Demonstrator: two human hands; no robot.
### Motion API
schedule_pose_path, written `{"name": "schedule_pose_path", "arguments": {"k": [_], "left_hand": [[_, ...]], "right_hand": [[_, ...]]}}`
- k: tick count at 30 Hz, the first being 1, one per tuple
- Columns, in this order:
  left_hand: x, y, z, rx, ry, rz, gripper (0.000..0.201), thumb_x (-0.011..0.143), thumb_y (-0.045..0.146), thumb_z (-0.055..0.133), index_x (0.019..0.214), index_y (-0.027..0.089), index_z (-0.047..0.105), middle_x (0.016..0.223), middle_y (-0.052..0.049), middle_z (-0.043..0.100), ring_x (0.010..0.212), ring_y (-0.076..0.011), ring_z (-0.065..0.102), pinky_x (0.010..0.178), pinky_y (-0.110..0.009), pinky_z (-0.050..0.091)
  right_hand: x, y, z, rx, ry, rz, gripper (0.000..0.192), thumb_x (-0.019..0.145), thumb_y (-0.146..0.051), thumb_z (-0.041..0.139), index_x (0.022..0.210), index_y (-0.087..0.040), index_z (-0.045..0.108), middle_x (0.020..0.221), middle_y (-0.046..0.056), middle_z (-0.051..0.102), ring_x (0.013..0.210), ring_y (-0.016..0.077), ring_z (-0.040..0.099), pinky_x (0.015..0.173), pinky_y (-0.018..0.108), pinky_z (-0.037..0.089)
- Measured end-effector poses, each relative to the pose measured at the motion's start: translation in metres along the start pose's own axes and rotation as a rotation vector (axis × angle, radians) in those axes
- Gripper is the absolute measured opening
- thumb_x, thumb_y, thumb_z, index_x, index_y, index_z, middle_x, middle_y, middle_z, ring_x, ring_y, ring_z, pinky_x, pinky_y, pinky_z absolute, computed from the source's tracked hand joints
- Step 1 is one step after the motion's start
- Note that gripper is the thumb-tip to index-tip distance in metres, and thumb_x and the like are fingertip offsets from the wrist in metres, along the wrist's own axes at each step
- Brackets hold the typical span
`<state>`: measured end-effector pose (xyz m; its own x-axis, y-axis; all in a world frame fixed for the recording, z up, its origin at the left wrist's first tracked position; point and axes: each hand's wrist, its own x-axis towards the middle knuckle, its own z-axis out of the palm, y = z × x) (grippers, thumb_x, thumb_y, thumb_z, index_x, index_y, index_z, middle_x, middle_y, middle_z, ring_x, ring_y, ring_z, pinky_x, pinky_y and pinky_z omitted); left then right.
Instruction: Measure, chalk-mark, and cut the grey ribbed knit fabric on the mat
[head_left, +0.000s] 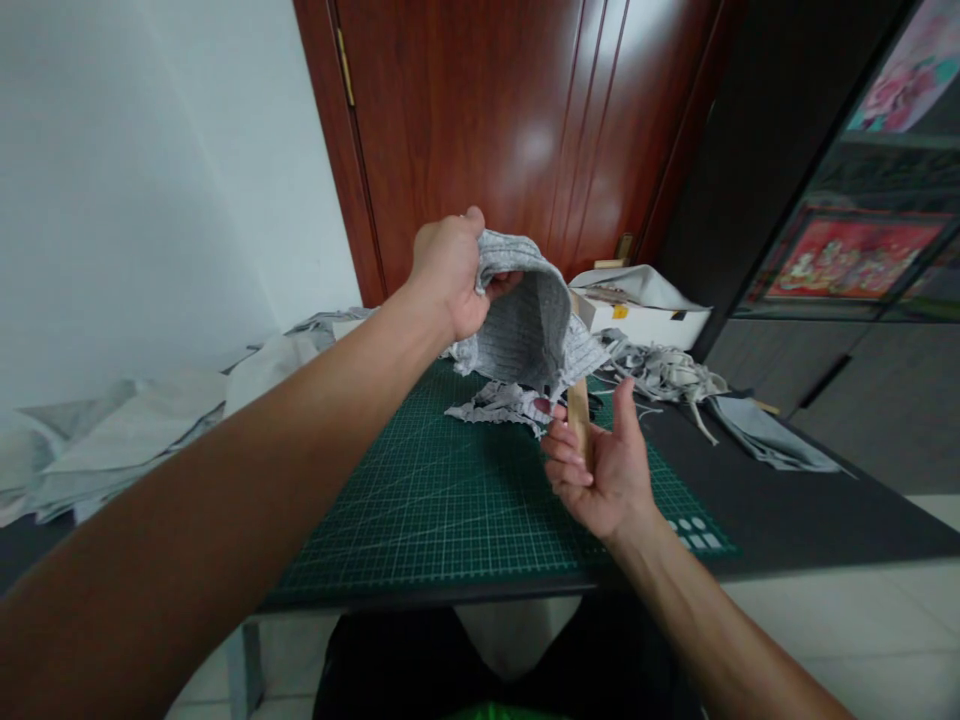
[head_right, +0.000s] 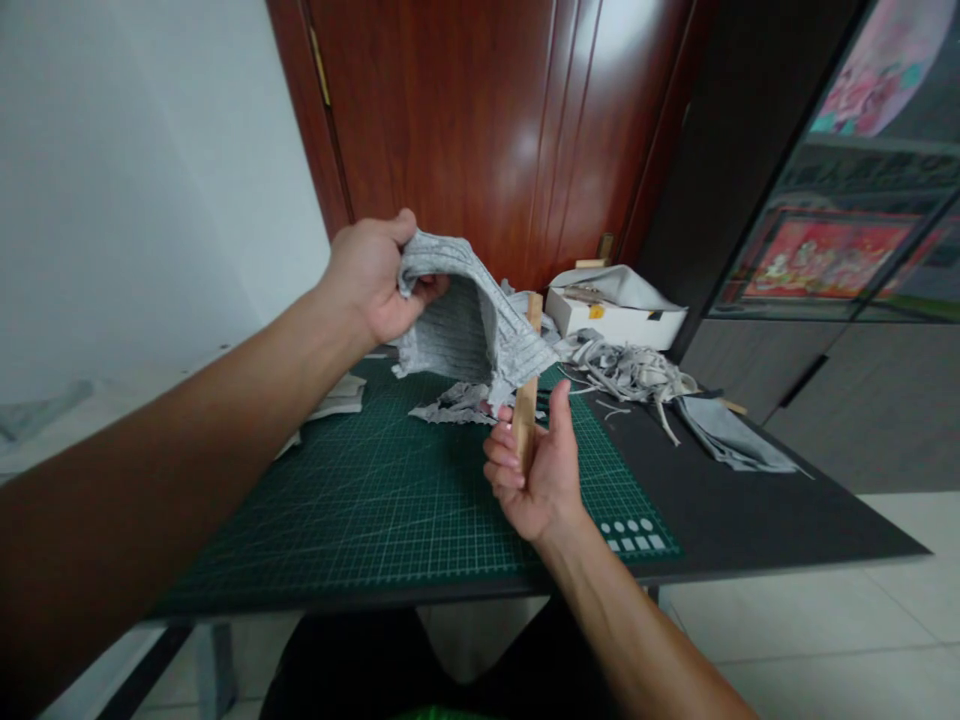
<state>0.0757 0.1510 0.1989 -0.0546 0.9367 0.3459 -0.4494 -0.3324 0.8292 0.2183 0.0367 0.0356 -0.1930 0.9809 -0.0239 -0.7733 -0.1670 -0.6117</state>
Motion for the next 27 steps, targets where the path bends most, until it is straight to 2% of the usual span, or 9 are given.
{"name": "schedule_pose_path", "arguments": {"k": [2,6,10,13,16,19,22,24,27], "left_hand": [[-0.001,-0.008,-0.005,0.026,0.032,0.007,0.016,0.102,0.031,0.059,0.091,0.022,0.05,0.074,0.002,0.054,0.069,-0.0138,0.064,0.064,-0.025,0.052],[0.015,-0.018,-0.025,0.078,0.07,-0.033,0.014,0.1,0.033,0.06,0.096,0.023,0.051,0.075,0.001,0.053,0.073,-0.0168,0.066,0.059,-0.026,0.049],[0.05,-0.008,-0.046,0.28,0.112,-0.037,0.016,0.101,0.04,0.06,0.105,0.026,0.054,0.085,-0.001,0.058,0.088,-0.0182,0.067,0.064,-0.029,0.051],[0.06,0.002,-0.065,0.433,0.081,-0.052,0.024,0.099,0.051,0.063,0.107,0.03,0.053,0.089,0.0,0.061,0.096,-0.0189,0.064,0.069,-0.032,0.052],[0.034,-0.009,-0.094,0.527,0.035,-0.107,0.019,0.1,0.046,0.058,0.104,0.028,0.051,0.088,-0.001,0.062,0.087,-0.0168,0.062,0.067,-0.032,0.051],[-0.022,-0.043,-0.135,0.683,-0.04,-0.209,0.019,0.095,0.042,0.057,0.09,0.025,0.049,0.076,-0.001,0.06,0.068,-0.0159,0.059,0.058,-0.032,0.049],[-0.077,-0.074,-0.174,0.873,-0.116,-0.289,0.021,0.08,0.036,0.067,0.08,0.025,0.048,0.064,0.002,0.055,0.057,-0.0168,0.056,0.051,-0.032,0.044],[-0.099,-0.082,-0.193,0.992,-0.144,-0.294,0.023,0.072,0.03,0.071,0.078,0.026,0.049,0.064,0.003,0.055,0.055,-0.0173,0.055,0.052,-0.032,0.042],[-0.114,-0.077,-0.206,1.199,-0.15,-0.21,0.024,0.07,0.028,0.071,0.085,0.027,0.053,0.077,0.001,0.064,0.062,-0.0201,0.058,0.06,-0.036,0.046]], "right_hand": [[0.009,-0.009,0.0,-0.061,0.044,-0.04,0.065,0.072,-0.078,0.082,0.074,-0.02,0.053,0.056,-0.01,0.04,0.042,0.0028,0.028,0.03,0.01,0.026],[0.045,-0.031,0.004,-0.275,0.158,-0.069,0.057,0.082,-0.029,0.087,0.069,-0.024,0.032,0.05,-0.014,0.027,0.038,0.0033,0.017,0.028,0.011,0.018],[0.084,-0.073,0.029,-0.372,0.179,-0.108,0.045,0.091,-0.016,0.073,0.071,-0.024,0.034,0.05,-0.014,0.029,0.038,0.0035,0.017,0.029,0.011,0.015],[0.088,-0.104,0.044,-0.462,0.168,-0.133,0.029,0.098,-0.016,0.062,0.074,-0.022,0.045,0.05,-0.012,0.031,0.039,0.0037,0.017,0.031,0.011,0.014],[0.066,-0.107,0.031,-0.576,0.159,-0.092,0.021,0.095,-0.017,0.064,0.076,-0.018,0.056,0.051,-0.011,0.036,0.039,0.0037,0.021,0.032,0.013,0.015],[0.03,-0.08,-0.013,-0.723,0.214,0.037,0.025,0.083,-0.021,0.081,0.072,-0.017,0.059,0.05,-0.009,0.041,0.039,0.0037,0.026,0.033,0.015,0.014],[-0.001,-0.05,-0.056,-1.055,0.256,0.242,0.041,0.074,-0.048,0.089,0.075,-0.017,0.062,0.051,-0.011,0.039,0.041,0.0044,0.028,0.035,0.016,0.016],[-0.013,-0.04,-0.071,-1.17,0.273,0.287,0.049,0.072,-0.061,0.086,0.075,-0.019,0.06,0.048,-0.012,0.036,0.04,0.0051,0.026,0.036,0.019,0.017],[-0.02,-0.041,-0.073,-1.281,0.279,0.255,0.055,0.071,-0.07,0.082,0.071,-0.022,0.055,0.047,-0.011,0.035,0.041,0.006,0.025,0.038,0.022,0.018]]}}
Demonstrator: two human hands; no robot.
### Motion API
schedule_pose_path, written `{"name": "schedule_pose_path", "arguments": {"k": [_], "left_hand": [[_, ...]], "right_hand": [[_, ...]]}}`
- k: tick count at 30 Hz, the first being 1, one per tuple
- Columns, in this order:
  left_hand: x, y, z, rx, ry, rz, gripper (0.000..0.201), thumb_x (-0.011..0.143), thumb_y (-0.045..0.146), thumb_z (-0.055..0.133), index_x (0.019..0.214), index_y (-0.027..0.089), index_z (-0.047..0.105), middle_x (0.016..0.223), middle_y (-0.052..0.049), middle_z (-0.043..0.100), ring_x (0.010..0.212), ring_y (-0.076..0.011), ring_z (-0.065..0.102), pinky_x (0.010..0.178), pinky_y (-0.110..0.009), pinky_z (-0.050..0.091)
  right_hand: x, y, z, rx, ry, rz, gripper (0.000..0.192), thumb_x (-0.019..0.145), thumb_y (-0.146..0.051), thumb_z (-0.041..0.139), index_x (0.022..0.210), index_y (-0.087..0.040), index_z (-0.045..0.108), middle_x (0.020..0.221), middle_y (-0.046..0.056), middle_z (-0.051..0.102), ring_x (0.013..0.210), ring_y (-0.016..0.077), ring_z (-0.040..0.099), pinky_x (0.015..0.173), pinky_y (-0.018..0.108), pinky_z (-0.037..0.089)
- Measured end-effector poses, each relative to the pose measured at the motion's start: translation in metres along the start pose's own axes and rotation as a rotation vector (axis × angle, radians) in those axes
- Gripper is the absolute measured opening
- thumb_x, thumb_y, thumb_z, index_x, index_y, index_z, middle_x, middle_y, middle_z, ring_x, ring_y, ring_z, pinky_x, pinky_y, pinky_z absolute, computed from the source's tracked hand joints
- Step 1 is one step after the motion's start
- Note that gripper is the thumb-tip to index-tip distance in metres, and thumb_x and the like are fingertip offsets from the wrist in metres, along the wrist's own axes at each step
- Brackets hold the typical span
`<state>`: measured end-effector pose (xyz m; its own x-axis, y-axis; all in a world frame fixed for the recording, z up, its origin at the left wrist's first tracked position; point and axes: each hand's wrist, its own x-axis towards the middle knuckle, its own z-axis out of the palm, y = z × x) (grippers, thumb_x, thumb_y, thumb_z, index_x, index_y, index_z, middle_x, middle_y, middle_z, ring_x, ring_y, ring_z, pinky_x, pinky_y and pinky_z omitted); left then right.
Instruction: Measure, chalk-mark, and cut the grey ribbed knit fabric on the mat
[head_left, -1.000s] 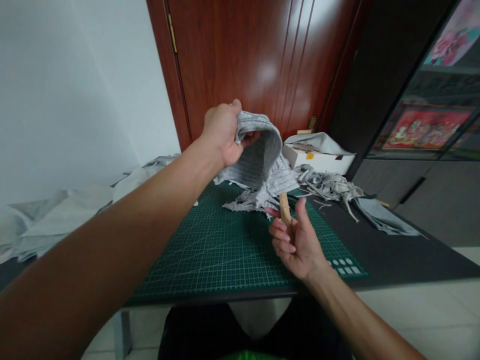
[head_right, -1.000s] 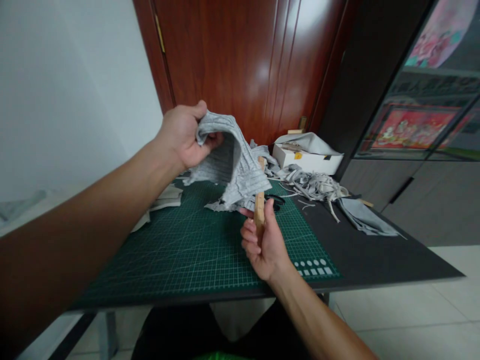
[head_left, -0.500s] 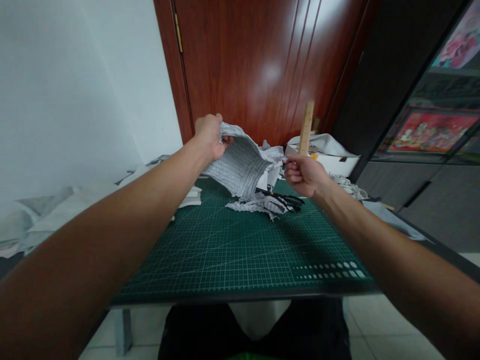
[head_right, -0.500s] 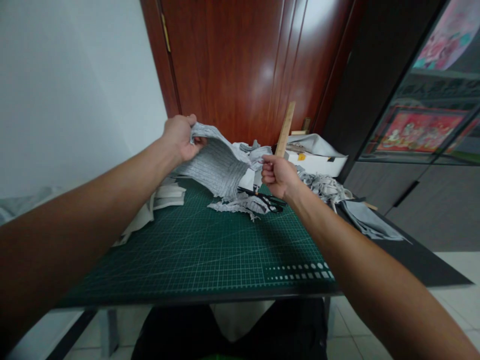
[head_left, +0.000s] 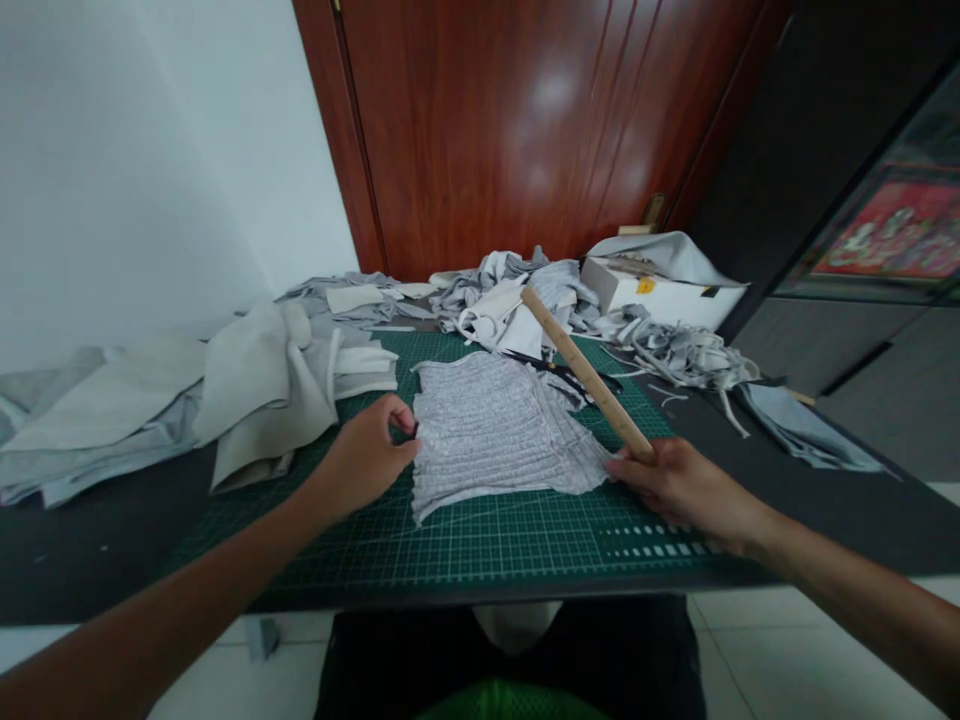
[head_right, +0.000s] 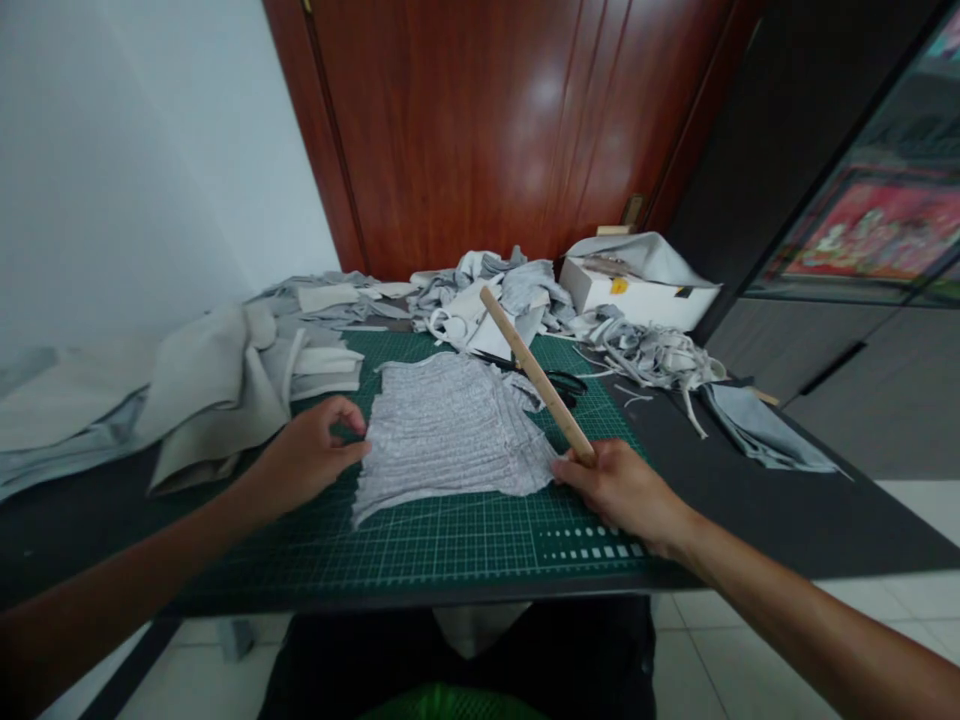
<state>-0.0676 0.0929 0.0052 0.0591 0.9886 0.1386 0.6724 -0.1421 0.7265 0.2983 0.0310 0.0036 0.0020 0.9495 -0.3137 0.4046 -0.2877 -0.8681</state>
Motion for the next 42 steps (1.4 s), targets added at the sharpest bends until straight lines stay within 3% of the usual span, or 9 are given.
{"name": "schedule_pose_path", "arguments": {"k": [4,7,10,13,18,22,25,32,42], "left_hand": [[-0.026,0.008,-0.002,0.329,0.137,0.291,0.019,0.083,0.029,0.06,0.102,0.028,0.056,0.103,-0.006,0.069,0.071,-0.0232,0.062,0.074,-0.045,0.053],[-0.056,0.013,0.009,0.368,0.041,0.54,0.014,0.094,0.034,0.056,0.106,0.031,0.063,0.106,-0.007,0.071,0.091,-0.0276,0.069,0.081,-0.046,0.058],[-0.082,0.007,0.021,0.398,0.011,0.665,0.026,0.096,0.037,0.058,0.121,0.034,0.067,0.111,-0.008,0.074,0.099,-0.0295,0.071,0.086,-0.049,0.061],[-0.098,-0.001,0.028,0.443,0.058,0.683,0.046,0.095,0.041,0.061,0.142,0.038,0.06,0.119,-0.009,0.075,0.103,-0.0328,0.072,0.086,-0.053,0.062],[-0.11,0.01,0.04,0.507,0.094,0.72,0.075,0.093,0.042,0.065,0.163,0.029,0.042,0.141,-0.014,0.069,0.128,-0.037,0.065,0.097,-0.057,0.06],[-0.112,0.033,0.059,0.591,0.075,0.735,0.066,0.098,0.047,0.061,0.153,0.012,0.053,0.154,-0.015,0.06,0.143,-0.0328,0.055,0.112,-0.048,0.052],[-0.113,0.037,0.073,0.668,0.108,0.77,0.074,0.101,0.06,0.055,0.149,0.005,0.056,0.153,-0.017,0.062,0.142,-0.0328,0.054,0.115,-0.046,0.044],[-0.124,0.024,0.089,0.661,0.203,0.806,0.059,0.104,0.052,0.053,0.138,0.005,0.065,0.144,-0.017,0.068,0.136,-0.0331,0.056,0.118,-0.045,0.035],[-0.133,0.021,0.097,0.532,0.273,0.746,0.046,0.106,0.041,0.053,0.129,0.005,0.072,0.14,-0.014,0.071,0.139,-0.028,0.055,0.13,-0.039,0.026]], "right_hand": [[-0.006,-0.005,-0.007,-0.066,-0.013,-0.002,0.061,0.066,-0.079,0.08,0.073,-0.023,0.057,0.049,-0.011,0.032,0.043,0.0072,0.023,0.039,0.024,0.017],[-0.011,-0.003,-0.011,-0.1,-0.06,0.001,0.069,0.066,-0.089,0.074,0.076,-0.022,0.061,0.052,-0.011,0.03,0.045,0.0083,0.023,0.039,0.024,0.017],[-0.015,-0.002,-0.016,-0.114,-0.061,-0.075,0.079,0.072,-0.098,0.06,0.084,-0.02,0.066,0.055,-0.009,0.031,0.048,0.0096,0.025,0.04,0.024,0.019],[-0.012,-0.005,-0.021,-0.112,-0.011,-0.205,0.082,0.08,-0.099,0.048,0.09,-0.02,0.068,0.06,-0.004,0.04,0.051,0.0122,0.035,0.044,0.025,0.028],[0.003,-0.01,-0.022,-0.211,0.013,-0.424,0.061,0.098,-0.079,0.049,0.085,-0.022,0.067,0.07,0.002,0.055,0.063,0.0171,0.051,0.053,0.027,0.042],[0.014,-0.022,-0.01,-0.303,-0.042,-0.583,0.054,0.108,-0.066,0.044,0.084,-0.021,0.064,0.07,0.0,0.052,0.062,0.0156,0.049,0.053,0.026,0.041],[0.018,-0.033,-0.002,-0.403,-0.096,-0.7,0.052,0.112,-0.057,0.042,0.08,-0.021,0.061,0.067,-0.002,0.047,0.058,0.0134,0.047,0.052,0.026,0.037],[0.028,-0.032,-0.001,-0.594,-0.173,-0.865,0.041,0.11,-0.051,0.054,0.088,-0.018,0.065,0.071,-0.002,0.056,0.06,0.0129,0.057,0.056,0.027,0.038],[0.039,-0.028,-0.007,-0.707,-0.281,-0.869,0.037,0.106,-0.053,0.062,0.094,-0.019,0.064,0.074,-0.002,0.06,0.059,0.0132,0.057,0.054,0.027,0.037]]}}
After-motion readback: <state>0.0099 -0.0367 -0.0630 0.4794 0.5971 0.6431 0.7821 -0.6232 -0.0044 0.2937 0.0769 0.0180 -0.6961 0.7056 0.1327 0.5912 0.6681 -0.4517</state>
